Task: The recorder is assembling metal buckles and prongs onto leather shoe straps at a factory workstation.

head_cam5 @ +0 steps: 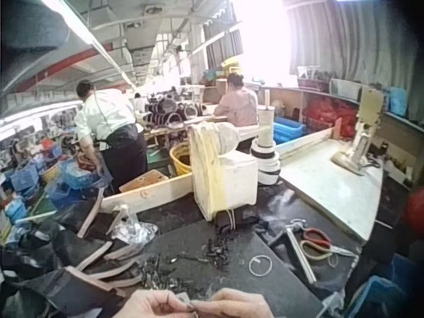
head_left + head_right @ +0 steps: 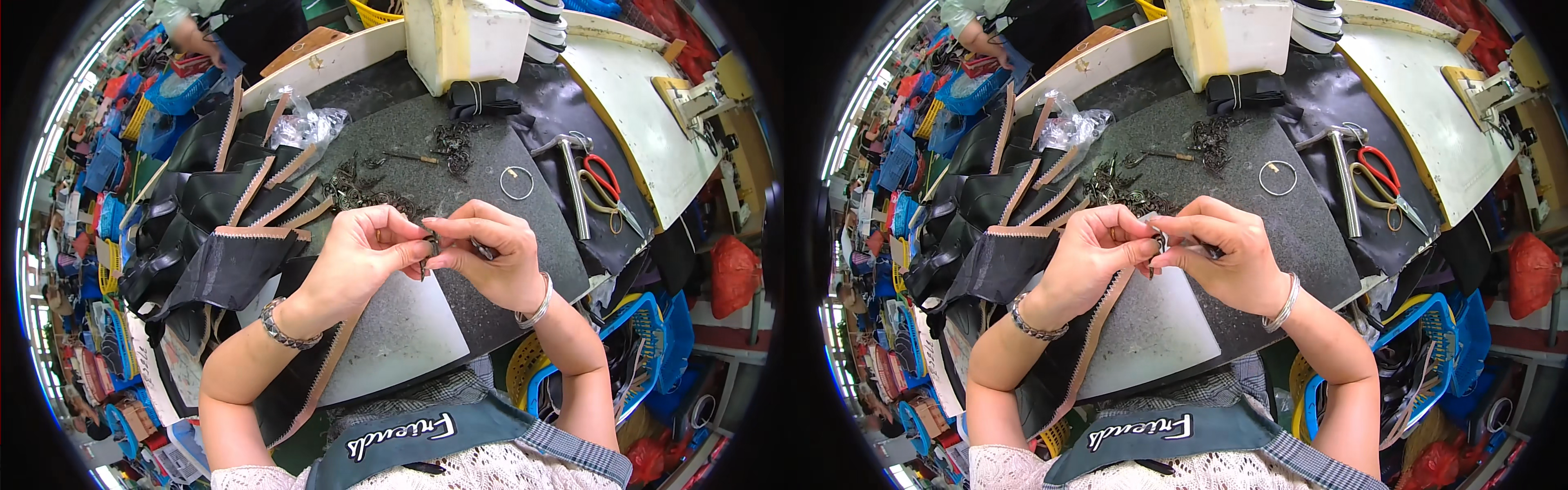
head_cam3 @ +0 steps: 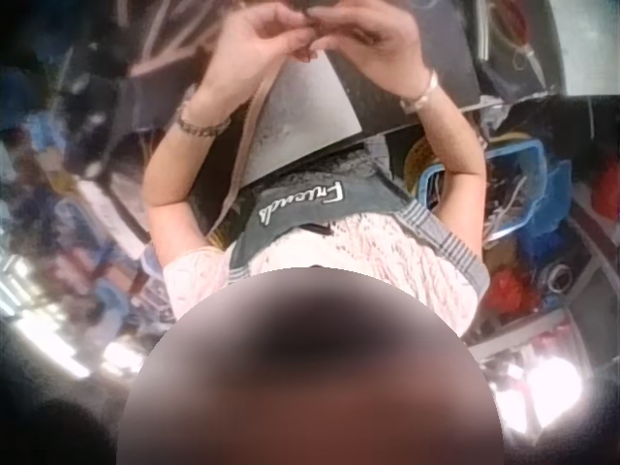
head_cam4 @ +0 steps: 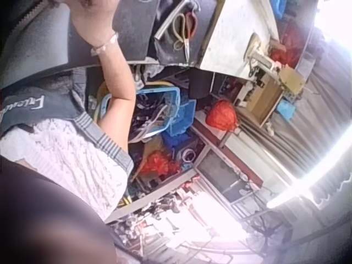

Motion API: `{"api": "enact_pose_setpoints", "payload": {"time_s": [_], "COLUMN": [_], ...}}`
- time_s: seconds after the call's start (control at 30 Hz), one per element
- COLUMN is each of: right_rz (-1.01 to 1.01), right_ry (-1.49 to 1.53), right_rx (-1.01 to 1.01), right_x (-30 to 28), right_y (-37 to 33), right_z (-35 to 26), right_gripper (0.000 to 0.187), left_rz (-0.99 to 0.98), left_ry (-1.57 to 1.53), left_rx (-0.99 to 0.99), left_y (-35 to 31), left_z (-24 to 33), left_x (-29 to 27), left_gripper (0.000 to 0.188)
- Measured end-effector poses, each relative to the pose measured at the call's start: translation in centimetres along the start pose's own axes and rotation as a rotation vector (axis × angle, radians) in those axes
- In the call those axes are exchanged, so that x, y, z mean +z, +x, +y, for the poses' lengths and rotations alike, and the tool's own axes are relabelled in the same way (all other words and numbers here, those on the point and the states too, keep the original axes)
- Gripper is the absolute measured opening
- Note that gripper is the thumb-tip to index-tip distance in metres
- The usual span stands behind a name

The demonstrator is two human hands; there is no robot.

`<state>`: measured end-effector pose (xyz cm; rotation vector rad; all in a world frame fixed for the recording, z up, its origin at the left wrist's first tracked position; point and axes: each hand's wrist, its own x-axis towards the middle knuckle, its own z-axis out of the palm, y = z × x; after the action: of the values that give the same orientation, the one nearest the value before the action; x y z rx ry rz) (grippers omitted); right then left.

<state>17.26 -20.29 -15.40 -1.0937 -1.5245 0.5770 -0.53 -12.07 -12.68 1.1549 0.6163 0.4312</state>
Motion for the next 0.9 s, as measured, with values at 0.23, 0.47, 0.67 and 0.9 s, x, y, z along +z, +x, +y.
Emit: {"api": "enact_pose_setpoints", "payload": {"time_s": [0.23, 0.47, 0.67, 0.9], "right_rz": [-0.003, 0.039, 0.347, 0.402], "right_ry": [0.022, -0.016, -0.419, -0.425], "right_rx": [-0.020, 0.091, 0.191, 0.262], "right_x": [0.2, -0.3, -1.7, -2.6], "right_y": [0.3, 1.4, 5.9, 5.6], "right_z": [0.5, 2.2, 7.1, 9.8], "right_gripper": [0.023, 0.010, 0.009, 0.018], "left_rz": [-0.002, 0.048, 0.446, 0.339], "left_ry": [-0.055, 0.152, 1.332, 1.318], "left_rx": [-0.062, 0.001, 0.544, 0.423], "left_y": [0.3, 2.0, 8.4, 10.6], "left_z": [-1.5, -1.5, -2.7, -2.6], "left_x": [0.0, -1.3, -7.9, -9.4], "left_gripper": [0.008, 0.017, 0.018, 0.015]}}
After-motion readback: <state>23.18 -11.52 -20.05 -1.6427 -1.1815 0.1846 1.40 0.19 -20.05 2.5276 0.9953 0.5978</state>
